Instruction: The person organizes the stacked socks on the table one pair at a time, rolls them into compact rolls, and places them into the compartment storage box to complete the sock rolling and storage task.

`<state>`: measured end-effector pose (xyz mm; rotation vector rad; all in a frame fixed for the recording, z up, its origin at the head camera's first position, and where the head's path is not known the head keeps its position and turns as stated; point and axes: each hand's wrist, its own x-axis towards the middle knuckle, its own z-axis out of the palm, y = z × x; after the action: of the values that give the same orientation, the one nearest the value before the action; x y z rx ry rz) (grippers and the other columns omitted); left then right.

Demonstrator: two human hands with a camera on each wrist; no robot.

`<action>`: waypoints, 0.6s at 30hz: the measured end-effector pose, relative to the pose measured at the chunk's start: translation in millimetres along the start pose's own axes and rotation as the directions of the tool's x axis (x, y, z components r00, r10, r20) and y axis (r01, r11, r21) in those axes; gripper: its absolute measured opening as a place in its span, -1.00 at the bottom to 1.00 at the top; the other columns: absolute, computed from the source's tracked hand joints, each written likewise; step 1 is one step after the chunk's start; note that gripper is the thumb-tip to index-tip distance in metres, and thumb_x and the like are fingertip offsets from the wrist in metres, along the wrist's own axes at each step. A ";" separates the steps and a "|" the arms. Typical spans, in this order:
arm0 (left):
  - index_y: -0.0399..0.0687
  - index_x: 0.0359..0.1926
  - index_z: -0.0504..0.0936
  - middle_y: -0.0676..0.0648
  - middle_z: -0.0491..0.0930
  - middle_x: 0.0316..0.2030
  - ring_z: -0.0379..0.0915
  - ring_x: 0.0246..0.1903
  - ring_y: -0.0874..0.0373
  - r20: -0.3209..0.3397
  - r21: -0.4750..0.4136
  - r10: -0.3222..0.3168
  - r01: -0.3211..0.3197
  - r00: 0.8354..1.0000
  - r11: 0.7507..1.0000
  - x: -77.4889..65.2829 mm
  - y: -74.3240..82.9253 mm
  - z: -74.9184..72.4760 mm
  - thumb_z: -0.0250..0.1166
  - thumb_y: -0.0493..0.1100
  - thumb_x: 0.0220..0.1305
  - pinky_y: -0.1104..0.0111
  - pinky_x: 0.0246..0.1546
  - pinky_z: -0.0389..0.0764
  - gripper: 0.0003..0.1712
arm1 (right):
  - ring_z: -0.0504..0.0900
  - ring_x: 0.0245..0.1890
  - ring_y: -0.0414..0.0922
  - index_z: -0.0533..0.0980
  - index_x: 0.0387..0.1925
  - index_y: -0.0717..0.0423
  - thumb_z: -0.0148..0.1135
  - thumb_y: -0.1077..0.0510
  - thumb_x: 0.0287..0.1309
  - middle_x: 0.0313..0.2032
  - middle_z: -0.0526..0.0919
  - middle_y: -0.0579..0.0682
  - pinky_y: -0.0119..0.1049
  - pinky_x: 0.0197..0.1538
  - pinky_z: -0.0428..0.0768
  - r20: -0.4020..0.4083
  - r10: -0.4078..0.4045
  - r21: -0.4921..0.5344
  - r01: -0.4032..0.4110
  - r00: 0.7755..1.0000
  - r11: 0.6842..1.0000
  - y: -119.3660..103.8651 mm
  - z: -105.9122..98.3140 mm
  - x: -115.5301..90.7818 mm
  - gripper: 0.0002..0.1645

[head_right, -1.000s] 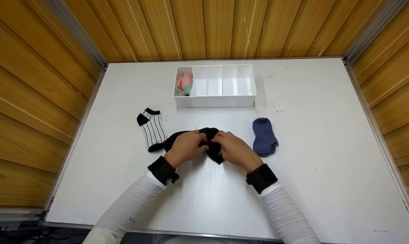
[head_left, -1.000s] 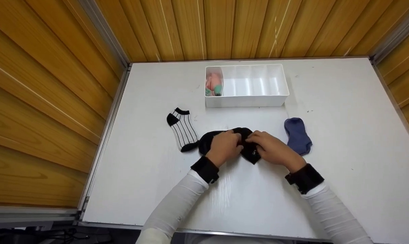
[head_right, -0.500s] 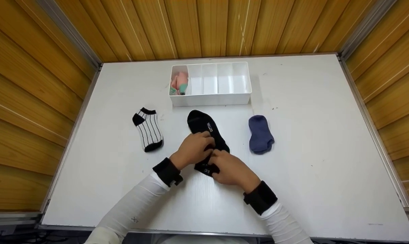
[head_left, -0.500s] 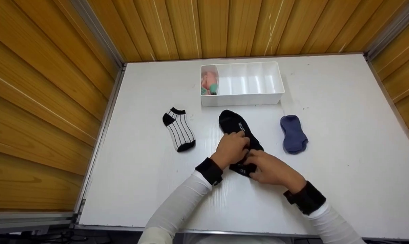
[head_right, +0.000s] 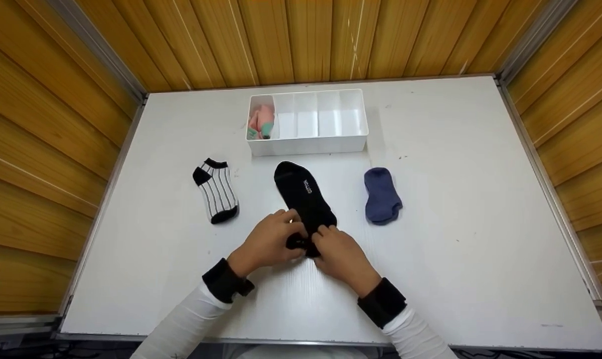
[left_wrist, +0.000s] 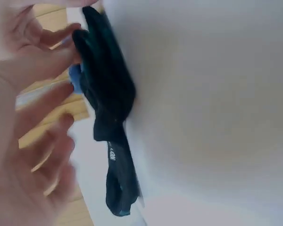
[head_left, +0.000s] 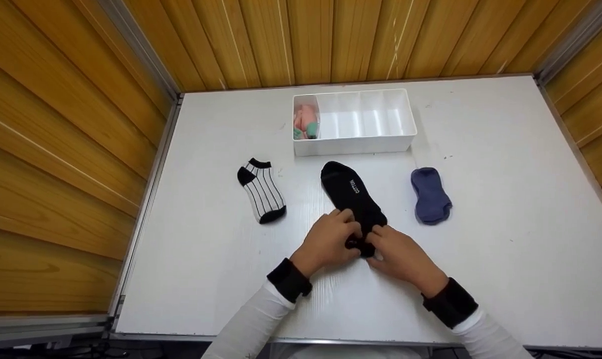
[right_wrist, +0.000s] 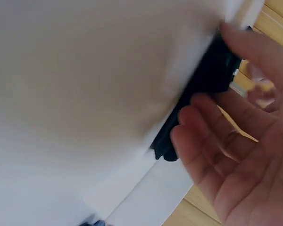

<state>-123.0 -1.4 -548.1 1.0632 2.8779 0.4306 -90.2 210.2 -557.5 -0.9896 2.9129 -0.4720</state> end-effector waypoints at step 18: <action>0.18 -0.18 0.84 0.15 0.75 -0.23 0.67 -0.18 0.23 0.068 -0.237 -0.137 0.150 0.988 0.960 -3.2 -8.0 5.8 0.41 -0.07 0.26 0.38 -0.16 0.60 -0.87 | 0.50 -0.35 -0.20 0.59 -0.21 0.02 0.52 0.28 0.02 -0.36 0.59 -0.15 -0.28 -0.27 0.52 -0.157 -0.025 0.111 0.043 0.987 0.993 14.1 -0.6 16.0 -0.70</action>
<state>-124.8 -7.9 -556.0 0.8084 2.7431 0.7116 -111.4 211.4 -559.9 -1.0331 2.9668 -0.7407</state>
